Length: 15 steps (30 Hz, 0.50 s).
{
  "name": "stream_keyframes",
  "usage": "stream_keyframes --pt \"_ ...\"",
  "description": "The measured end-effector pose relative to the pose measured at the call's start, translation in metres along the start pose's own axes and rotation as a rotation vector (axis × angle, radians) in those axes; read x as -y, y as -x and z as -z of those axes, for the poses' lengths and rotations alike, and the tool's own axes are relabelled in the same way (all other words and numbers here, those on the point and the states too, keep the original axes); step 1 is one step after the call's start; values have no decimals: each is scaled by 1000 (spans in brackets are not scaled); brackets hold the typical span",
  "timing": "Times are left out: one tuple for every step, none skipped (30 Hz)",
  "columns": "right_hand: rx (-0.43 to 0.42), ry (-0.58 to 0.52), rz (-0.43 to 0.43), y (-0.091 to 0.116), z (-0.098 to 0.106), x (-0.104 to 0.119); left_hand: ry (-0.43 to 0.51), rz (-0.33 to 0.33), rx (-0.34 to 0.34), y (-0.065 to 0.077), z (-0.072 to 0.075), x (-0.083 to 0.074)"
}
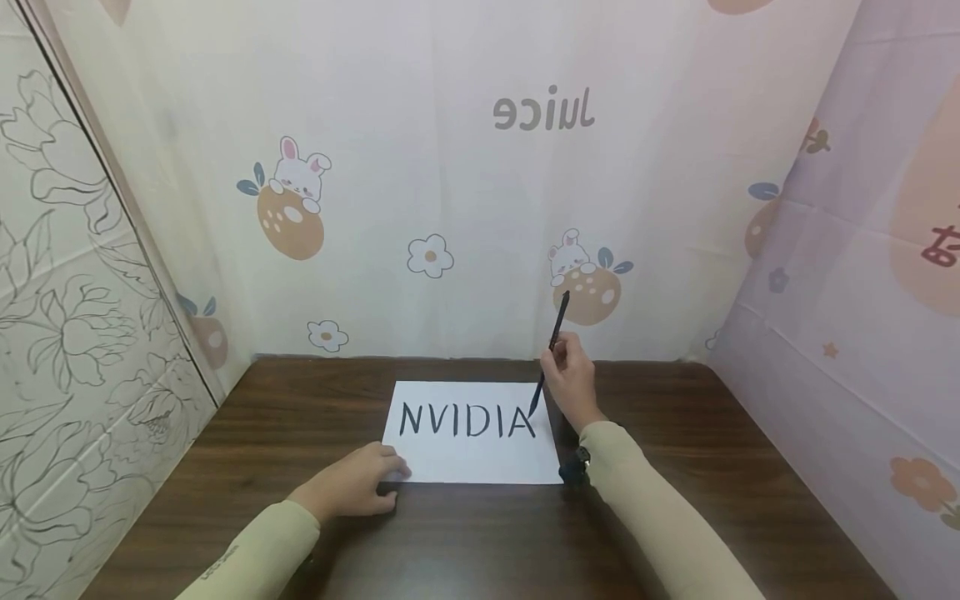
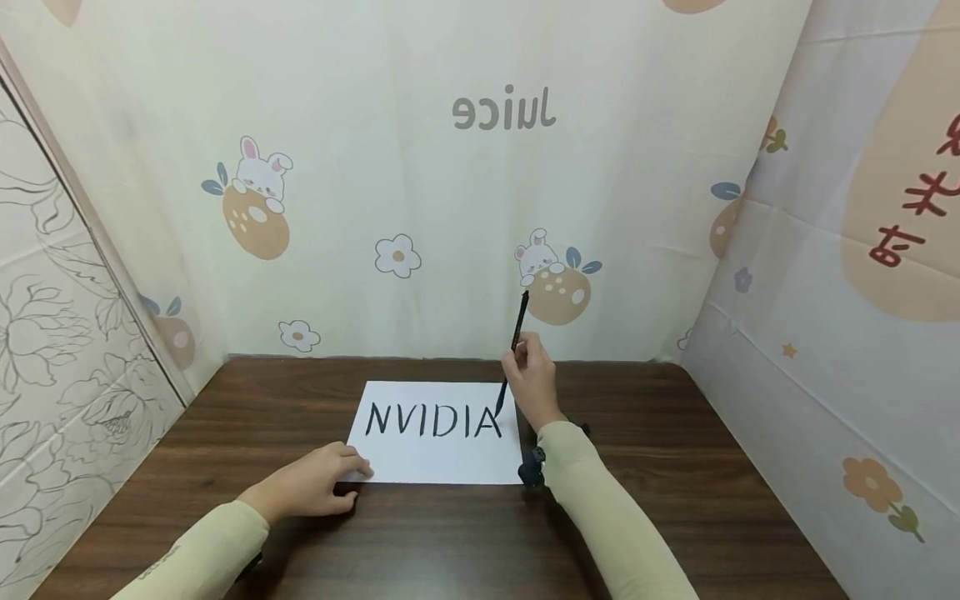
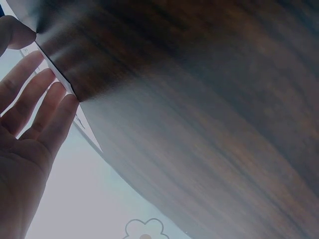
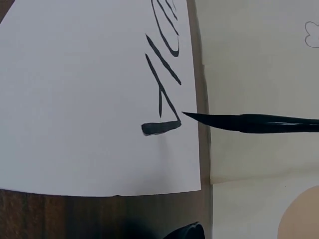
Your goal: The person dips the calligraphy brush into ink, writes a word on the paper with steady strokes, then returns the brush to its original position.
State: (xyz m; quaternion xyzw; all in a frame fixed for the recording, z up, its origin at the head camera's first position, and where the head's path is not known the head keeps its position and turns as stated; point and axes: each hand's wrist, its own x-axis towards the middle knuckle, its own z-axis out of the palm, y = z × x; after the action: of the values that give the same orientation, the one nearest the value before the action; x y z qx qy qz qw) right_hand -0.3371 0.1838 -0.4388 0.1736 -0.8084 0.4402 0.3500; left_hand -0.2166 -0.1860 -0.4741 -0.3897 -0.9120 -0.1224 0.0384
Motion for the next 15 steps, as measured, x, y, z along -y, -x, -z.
stream_keyframes --pt "0 -2 -2 -1 1 0 3 3 1 0 0 0" --pt "-1 -6 -4 -2 1 1 5 6 1 0 0 0" --pt "0 -8 -10 -3 2 1 8 9 1 0 0 0" --pt "6 -15 -19 -3 3 1 10 11 2 0 0 0" --pt "15 -19 -30 -4 4 1 11 12 3 0 0 0" --pt "26 -22 -43 -5 4 2 11 14 5 0 0 0" --pt "42 -27 -60 -5 5 2 11 14 6 0 0 0" --pt "61 -32 -78 -5 7 2 9 15 8 0 0 0" --pt "84 -41 -99 -5 8 2 8 15 9 0 0 0" --pt "108 -50 -121 -5 9 1 6 13 10 0 0 0" --pt "129 -59 -144 -5 11 2 4 12 10 0 0 0" --pt "150 -76 -171 -5 13 1 3 12 11 0 0 0" --pt "168 -95 -197 -4 15 1 3 13 12 0 0 0" --pt "183 -118 -221 -4 16 1 3 14 13 0 0 0" --pt "196 -139 -244 -4 19 1 4 16 14 0 0 0"
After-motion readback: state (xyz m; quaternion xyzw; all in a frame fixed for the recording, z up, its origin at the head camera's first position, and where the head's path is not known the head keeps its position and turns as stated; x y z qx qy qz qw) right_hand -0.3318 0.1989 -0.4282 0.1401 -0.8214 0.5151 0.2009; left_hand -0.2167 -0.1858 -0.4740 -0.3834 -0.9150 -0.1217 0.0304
